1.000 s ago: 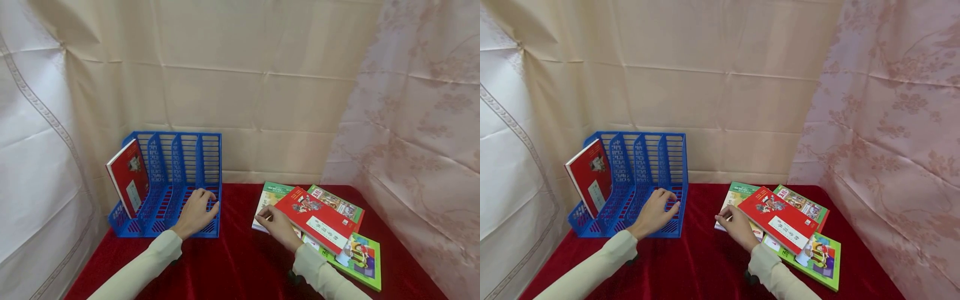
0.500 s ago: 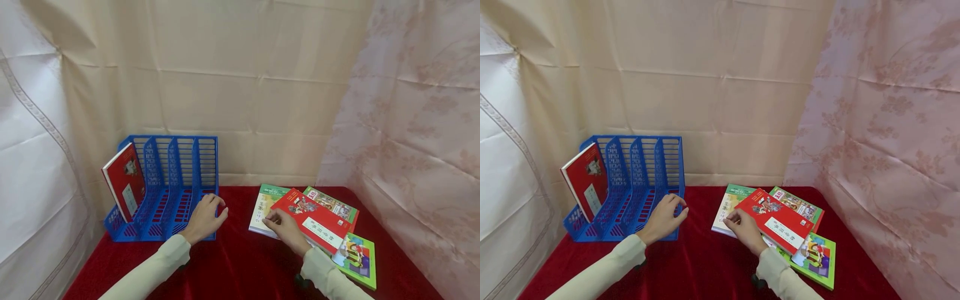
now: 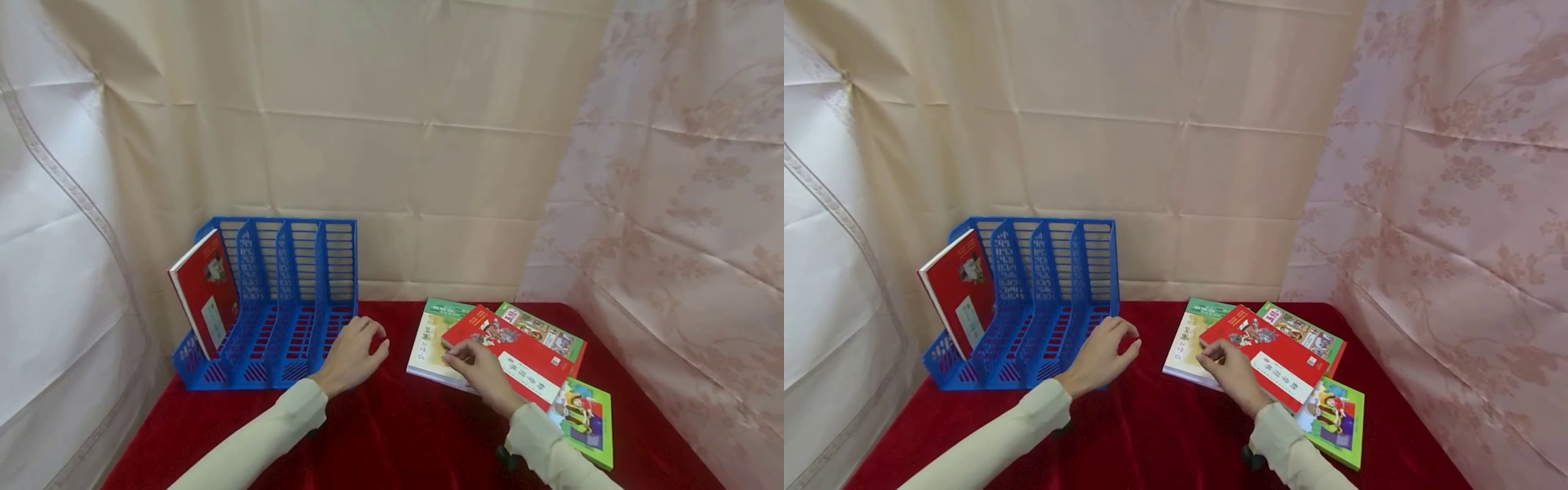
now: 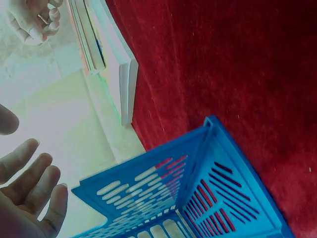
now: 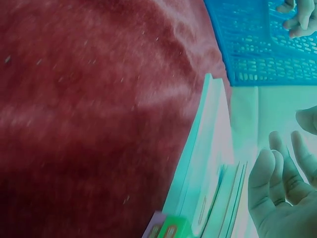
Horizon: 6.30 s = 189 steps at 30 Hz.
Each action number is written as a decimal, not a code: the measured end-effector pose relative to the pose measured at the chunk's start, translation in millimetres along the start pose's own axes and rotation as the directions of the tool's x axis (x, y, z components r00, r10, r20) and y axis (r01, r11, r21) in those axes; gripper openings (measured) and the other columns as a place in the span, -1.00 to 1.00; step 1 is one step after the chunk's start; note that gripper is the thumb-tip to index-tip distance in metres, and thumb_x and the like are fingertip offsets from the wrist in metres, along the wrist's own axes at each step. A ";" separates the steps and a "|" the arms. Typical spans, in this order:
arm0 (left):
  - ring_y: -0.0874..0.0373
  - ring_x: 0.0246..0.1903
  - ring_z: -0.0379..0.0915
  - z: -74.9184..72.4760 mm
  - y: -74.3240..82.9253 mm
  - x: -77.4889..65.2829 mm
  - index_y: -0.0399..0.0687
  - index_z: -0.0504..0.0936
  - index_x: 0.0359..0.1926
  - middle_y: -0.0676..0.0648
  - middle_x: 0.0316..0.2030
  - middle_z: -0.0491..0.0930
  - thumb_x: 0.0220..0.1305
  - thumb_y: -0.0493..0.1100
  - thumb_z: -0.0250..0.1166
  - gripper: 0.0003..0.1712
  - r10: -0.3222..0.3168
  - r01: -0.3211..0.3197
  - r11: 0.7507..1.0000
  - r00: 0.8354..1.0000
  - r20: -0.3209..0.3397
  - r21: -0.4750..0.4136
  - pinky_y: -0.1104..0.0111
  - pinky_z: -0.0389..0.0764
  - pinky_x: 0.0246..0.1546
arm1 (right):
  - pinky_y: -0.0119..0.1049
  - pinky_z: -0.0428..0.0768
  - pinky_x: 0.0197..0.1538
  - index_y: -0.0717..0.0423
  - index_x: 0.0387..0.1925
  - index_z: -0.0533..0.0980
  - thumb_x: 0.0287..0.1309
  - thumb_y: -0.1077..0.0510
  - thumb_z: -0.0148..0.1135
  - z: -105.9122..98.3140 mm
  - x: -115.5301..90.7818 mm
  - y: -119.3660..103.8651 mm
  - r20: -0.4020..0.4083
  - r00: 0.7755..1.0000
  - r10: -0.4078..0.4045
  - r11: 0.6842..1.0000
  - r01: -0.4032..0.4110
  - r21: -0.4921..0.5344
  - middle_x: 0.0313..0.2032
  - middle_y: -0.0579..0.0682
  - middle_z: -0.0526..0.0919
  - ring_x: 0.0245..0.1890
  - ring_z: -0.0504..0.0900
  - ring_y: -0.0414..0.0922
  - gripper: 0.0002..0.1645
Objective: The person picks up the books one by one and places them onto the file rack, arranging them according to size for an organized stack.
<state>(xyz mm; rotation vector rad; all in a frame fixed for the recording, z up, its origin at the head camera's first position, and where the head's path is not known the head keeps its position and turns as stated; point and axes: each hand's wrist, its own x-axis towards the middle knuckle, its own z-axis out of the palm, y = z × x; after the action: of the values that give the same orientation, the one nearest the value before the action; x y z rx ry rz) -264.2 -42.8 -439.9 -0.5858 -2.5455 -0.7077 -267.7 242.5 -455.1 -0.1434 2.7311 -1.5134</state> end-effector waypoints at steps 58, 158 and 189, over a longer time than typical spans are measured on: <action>0.30 -0.19 0.39 83.9 65.4 4.9 0.04 0.67 -0.12 0.10 -0.17 0.59 0.34 -0.09 0.34 -0.86 0.090 -0.058 0.991 0.954 0.288 -0.118 0.41 0.51 -0.16 | 0.34 0.56 0.01 0.23 0.42 0.35 -0.22 -0.63 0.43 -110.5 -13.3 73.5 0.093 0.993 0.068 0.721 0.016 -0.693 0.30 0.47 0.35 0.08 0.50 0.34 0.39; 0.20 -0.61 0.42 87.5 50.9 -5.8 -0.08 0.54 0.23 -0.05 -0.50 0.60 0.64 0.09 -0.02 -0.55 -0.112 0.426 0.483 0.897 0.429 -0.765 0.38 0.51 -0.61 | -0.36 0.31 -0.54 0.18 -0.39 0.48 0.21 -0.16 0.44 -74.1 -2.2 27.5 0.261 0.929 0.264 0.948 -0.201 -0.245 -0.54 0.00 0.59 -0.61 0.39 -0.16 -0.50; 0.06 -0.15 0.75 57.6 49.5 -0.4 0.00 0.53 0.27 -0.01 -0.03 0.74 0.49 0.04 0.26 -0.56 0.055 0.399 0.425 0.884 0.464 -0.812 0.24 0.73 -0.22 | -0.16 0.64 0.07 0.14 0.49 0.23 0.64 0.08 -0.12 -73.4 -4.5 52.2 0.494 0.846 -0.201 0.857 -0.091 0.506 0.11 -0.03 0.66 0.01 0.71 -0.09 -0.47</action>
<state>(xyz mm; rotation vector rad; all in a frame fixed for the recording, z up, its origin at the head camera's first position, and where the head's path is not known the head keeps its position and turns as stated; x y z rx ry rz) -255.8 28.0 -466.1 -0.8580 -2.4009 -2.3443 -271.3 332.4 -460.4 -0.5450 1.8409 -1.8183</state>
